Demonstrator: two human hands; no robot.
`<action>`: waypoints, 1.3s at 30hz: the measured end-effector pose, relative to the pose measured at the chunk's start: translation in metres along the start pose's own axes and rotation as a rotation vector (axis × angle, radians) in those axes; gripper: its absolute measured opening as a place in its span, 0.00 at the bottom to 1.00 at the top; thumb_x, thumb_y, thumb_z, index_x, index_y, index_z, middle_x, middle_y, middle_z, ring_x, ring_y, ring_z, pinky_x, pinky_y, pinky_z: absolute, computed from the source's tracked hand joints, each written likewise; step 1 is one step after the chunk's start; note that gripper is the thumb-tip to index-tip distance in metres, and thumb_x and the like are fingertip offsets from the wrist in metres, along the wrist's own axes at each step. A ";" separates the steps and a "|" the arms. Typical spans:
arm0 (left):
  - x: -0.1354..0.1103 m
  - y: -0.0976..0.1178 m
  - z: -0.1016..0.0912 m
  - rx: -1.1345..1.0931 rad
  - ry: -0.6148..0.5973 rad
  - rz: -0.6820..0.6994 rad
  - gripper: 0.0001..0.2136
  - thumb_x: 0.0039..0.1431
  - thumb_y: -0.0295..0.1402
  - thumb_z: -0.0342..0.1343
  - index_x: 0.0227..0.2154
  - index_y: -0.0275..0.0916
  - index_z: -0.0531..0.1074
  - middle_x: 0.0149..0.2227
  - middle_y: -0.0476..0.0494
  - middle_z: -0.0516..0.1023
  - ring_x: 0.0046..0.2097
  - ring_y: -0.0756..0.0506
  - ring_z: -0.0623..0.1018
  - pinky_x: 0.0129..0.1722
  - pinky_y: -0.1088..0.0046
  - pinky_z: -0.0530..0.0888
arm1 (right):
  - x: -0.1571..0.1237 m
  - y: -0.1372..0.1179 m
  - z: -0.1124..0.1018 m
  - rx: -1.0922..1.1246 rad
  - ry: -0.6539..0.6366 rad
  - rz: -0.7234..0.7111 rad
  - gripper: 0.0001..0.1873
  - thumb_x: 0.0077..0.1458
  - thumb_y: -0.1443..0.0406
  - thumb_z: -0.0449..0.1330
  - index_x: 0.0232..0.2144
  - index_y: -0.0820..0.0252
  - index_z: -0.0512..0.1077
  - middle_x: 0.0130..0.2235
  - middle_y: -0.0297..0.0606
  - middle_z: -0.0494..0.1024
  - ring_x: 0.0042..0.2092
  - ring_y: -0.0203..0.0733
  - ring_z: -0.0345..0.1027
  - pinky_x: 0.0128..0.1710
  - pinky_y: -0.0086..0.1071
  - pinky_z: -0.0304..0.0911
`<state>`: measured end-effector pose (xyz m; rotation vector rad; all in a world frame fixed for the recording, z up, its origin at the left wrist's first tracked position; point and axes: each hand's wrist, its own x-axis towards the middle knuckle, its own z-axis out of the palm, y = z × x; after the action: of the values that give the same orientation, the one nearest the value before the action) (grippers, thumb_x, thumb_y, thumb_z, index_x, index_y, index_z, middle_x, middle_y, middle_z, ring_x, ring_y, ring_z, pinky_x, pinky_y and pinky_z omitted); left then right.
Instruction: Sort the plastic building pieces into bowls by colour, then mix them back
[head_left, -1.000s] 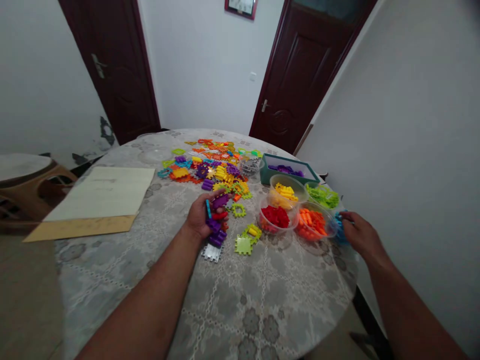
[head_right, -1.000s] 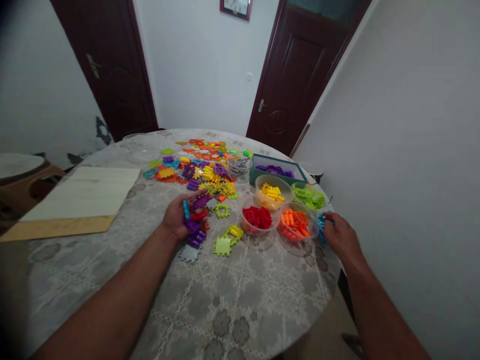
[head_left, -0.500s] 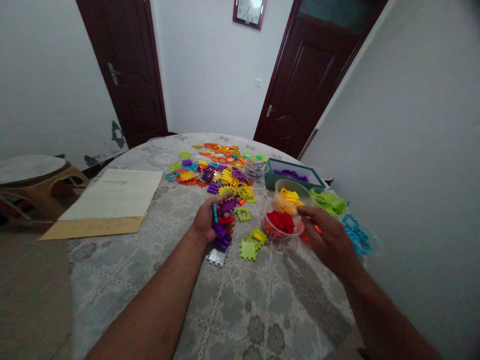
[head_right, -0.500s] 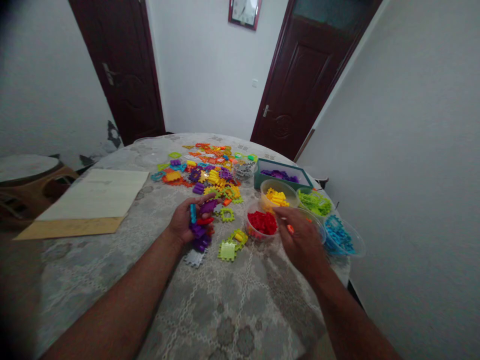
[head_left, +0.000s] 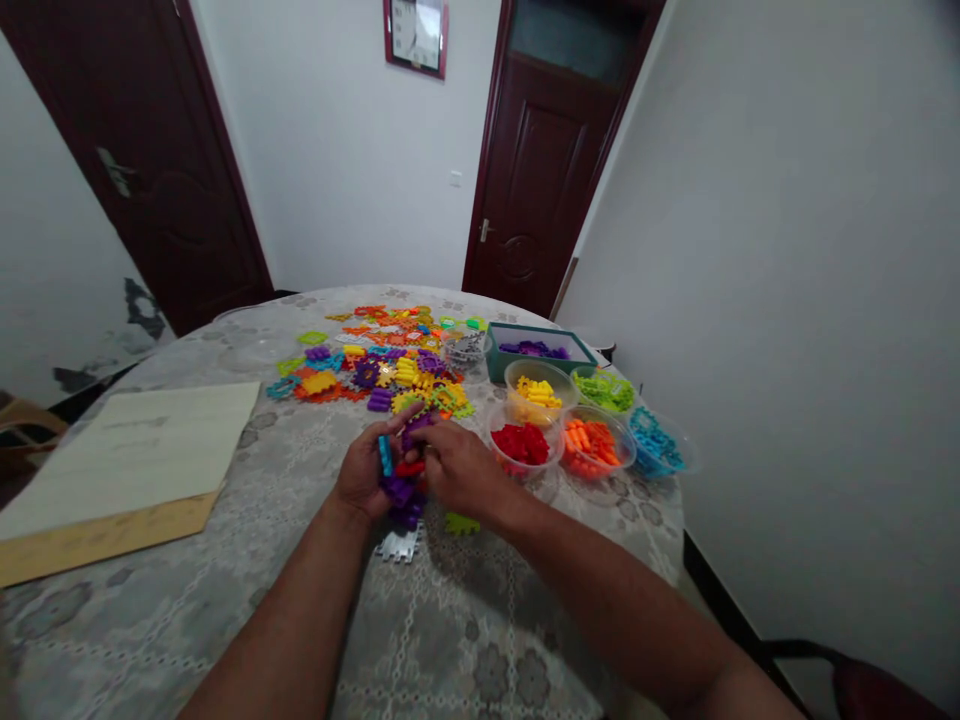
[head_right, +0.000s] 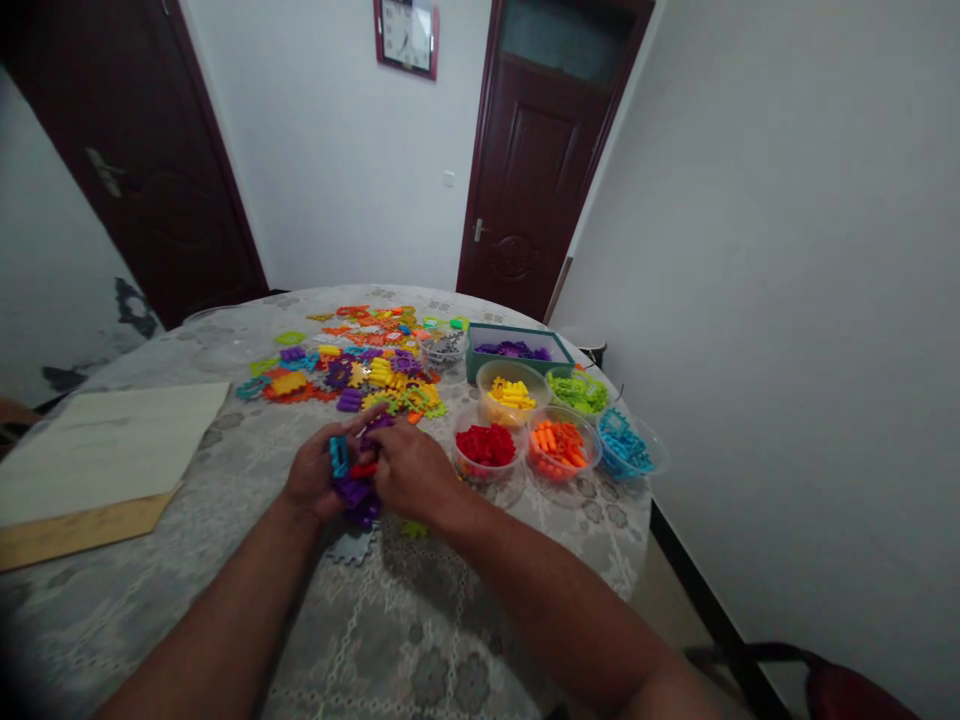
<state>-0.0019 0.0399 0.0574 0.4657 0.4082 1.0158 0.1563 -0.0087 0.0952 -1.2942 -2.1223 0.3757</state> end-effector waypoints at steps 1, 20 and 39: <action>0.000 0.000 -0.001 0.009 -0.010 -0.013 0.21 0.61 0.31 0.56 0.57 0.37 0.75 0.22 0.48 0.76 0.22 0.45 0.77 0.25 0.68 0.81 | 0.000 0.001 -0.002 0.027 0.028 0.006 0.19 0.63 0.75 0.55 0.49 0.58 0.80 0.47 0.42 0.83 0.50 0.43 0.76 0.55 0.37 0.69; 0.008 -0.004 -0.010 0.042 0.176 0.039 0.22 0.75 0.49 0.48 0.51 0.35 0.74 0.41 0.36 0.83 0.22 0.49 0.75 0.22 0.64 0.81 | 0.076 0.133 -0.144 -0.270 0.361 0.425 0.25 0.59 0.71 0.56 0.58 0.68 0.77 0.58 0.56 0.80 0.57 0.56 0.75 0.63 0.49 0.65; 0.005 0.004 -0.002 -0.016 0.074 -0.027 0.18 0.76 0.41 0.46 0.53 0.34 0.74 0.31 0.40 0.82 0.27 0.42 0.83 0.27 0.65 0.83 | 0.024 0.004 -0.019 -0.005 -0.133 -0.326 0.18 0.67 0.75 0.59 0.51 0.52 0.80 0.56 0.38 0.82 0.60 0.42 0.74 0.63 0.39 0.68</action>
<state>-0.0041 0.0465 0.0574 0.4076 0.4714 1.0112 0.1637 0.0132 0.1162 -0.9240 -2.3973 0.3243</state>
